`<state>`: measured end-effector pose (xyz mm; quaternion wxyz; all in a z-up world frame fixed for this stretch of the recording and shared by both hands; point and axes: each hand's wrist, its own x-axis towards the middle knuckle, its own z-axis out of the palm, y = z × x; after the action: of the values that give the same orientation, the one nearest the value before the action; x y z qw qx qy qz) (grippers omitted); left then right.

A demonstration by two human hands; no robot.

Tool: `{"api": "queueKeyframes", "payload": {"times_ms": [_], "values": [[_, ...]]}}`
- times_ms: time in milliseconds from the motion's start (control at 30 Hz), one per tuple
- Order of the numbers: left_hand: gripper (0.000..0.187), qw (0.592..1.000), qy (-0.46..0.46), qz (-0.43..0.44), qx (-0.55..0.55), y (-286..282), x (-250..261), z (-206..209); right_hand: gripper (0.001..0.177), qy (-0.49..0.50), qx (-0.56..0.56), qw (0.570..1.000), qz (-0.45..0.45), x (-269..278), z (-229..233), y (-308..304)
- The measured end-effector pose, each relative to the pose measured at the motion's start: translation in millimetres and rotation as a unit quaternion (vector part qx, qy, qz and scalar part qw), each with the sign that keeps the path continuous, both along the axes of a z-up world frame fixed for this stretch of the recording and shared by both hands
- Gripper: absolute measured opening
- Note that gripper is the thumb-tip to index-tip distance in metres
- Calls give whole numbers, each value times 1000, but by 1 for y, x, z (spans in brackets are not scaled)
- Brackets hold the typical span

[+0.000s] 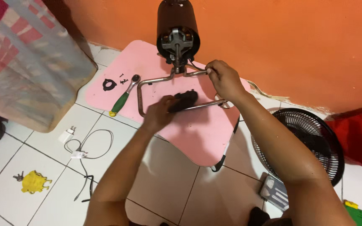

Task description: The person disassembles a black electric motor unit on a pink stool, removes the rear fan housing, and then reattaches it using a screwdriver. The person handles the motor, fan housing, and screws while working in a room with tiled flooring.

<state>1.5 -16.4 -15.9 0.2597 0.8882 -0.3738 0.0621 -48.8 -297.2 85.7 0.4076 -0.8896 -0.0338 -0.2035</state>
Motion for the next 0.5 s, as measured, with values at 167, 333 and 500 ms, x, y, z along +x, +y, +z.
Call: {"api": "queueKeyframes", "payload": {"times_ms": [167,333,500], "values": [[45,996,-62,39,-57,-92,-14,-30,21,-52,-31,998,19,6,-14,-2],[24,984,-142,68,-85,-168,-25,-42,21,-33,-61,998,10,6,-4,-7],[26,972,-141,108,-156,-184,-13,-42,22,-9,-66,998,9,1,8,-17]]}}
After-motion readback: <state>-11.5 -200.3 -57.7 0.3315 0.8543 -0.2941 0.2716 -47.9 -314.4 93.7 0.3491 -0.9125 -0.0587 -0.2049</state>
